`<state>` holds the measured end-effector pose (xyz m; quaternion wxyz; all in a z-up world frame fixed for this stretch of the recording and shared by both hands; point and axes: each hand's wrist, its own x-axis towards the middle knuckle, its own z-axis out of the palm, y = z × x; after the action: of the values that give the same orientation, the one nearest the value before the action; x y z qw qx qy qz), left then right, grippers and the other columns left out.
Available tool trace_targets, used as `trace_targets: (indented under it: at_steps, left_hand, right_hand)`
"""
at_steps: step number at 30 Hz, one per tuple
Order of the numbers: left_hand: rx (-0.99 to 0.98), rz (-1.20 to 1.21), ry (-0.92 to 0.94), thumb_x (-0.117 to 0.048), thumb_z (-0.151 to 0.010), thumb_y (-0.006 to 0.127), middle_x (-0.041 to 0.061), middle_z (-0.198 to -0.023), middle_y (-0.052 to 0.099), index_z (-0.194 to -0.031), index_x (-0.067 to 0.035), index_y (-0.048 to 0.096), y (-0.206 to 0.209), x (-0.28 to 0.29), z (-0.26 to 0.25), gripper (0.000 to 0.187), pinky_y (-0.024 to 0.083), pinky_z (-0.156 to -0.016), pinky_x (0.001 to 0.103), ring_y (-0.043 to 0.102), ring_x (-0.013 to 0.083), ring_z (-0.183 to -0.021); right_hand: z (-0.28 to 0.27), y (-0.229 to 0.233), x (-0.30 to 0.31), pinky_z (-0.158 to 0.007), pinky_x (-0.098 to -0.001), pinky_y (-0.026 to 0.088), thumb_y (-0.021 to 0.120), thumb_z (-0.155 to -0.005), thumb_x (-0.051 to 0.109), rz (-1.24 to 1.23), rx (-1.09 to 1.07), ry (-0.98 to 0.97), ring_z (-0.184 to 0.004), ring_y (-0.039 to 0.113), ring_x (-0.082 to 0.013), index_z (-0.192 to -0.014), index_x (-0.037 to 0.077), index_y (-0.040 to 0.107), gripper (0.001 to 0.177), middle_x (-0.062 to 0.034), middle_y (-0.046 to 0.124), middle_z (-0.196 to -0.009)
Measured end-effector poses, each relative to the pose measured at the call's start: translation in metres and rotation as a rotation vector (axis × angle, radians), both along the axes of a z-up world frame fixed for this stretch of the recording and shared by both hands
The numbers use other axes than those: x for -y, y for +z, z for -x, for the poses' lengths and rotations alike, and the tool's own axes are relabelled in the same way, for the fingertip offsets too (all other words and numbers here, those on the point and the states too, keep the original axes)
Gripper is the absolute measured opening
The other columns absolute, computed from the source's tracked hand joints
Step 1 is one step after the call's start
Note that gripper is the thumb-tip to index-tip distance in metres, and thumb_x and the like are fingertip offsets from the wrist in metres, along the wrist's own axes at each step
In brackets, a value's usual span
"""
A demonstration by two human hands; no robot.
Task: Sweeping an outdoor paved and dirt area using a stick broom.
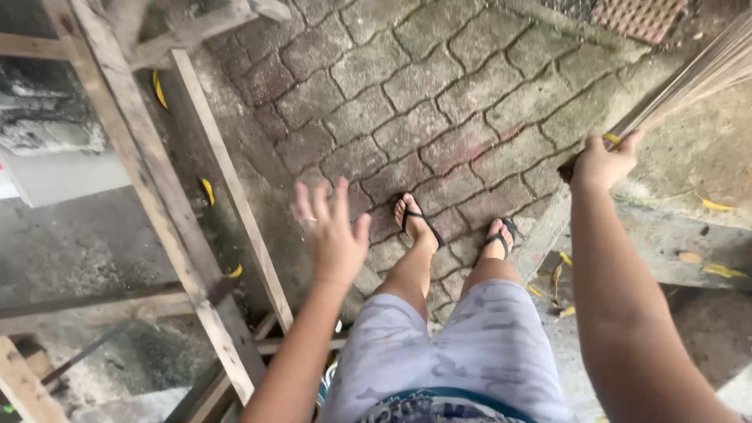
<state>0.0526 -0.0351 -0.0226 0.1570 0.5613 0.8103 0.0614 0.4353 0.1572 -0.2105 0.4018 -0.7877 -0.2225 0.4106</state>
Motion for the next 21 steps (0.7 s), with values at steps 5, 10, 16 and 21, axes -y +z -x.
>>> trace_targets:
  at_steps: [5,10,16,21]
  left_hand:
    - [0.166,0.111,0.072,-0.031,-0.081,0.077,0.023,-0.148,0.042,-0.147,-0.01,0.049,-0.058,0.067,-0.105,0.074,0.015,-0.119,0.067,0.015,0.0518,-0.15]
    - [0.256,0.244,0.238,-0.031,-0.081,0.078,0.018,-0.147,0.043,-0.142,-0.013,0.052,-0.071,0.095,-0.171,0.069,0.016,-0.119,0.065,0.015,0.0485,-0.15]
    - [0.143,-0.014,0.419,-0.029,-0.088,0.073,0.022,-0.152,0.039,-0.142,-0.01,0.054,-0.016,0.103,-0.138,0.06,0.018,-0.121,0.064,0.012,0.0514,-0.152]
    - [-0.148,-0.308,0.578,-0.024,-0.092,0.074,0.019,-0.156,0.037,-0.145,-0.01,0.054,0.066,0.131,-0.094,0.058,0.017,-0.123,0.069,0.014,0.0509,-0.155]
  right_hand:
    - [-0.045,-0.109,0.196,-0.076,-0.0402,0.054,0.058,-0.103,0.015,-0.015,0.228,0.818,-0.091,0.069,-0.0294,-0.121,0.005,0.07,0.024,-0.017,0.074,-0.105]
    - [-0.138,-0.107,0.191,-0.083,-0.0274,0.045,0.061,-0.093,0.024,0.639,-0.027,1.324,-0.098,0.057,-0.0177,-0.131,0.01,0.053,0.041,-0.0105,0.058,-0.113]
    - [-0.192,-0.04,0.007,-0.046,-0.0326,0.047,0.06,-0.093,-0.011,0.159,0.041,0.084,-0.053,0.059,-0.0156,-0.108,-0.005,0.068,0.018,-0.0077,0.065,-0.079]
    - [-0.151,0.003,0.015,-0.049,-0.0327,0.052,0.074,-0.091,-0.001,0.172,-0.003,0.543,-0.061,0.06,-0.0117,-0.151,0.014,0.05,0.067,-0.0016,0.065,-0.086]
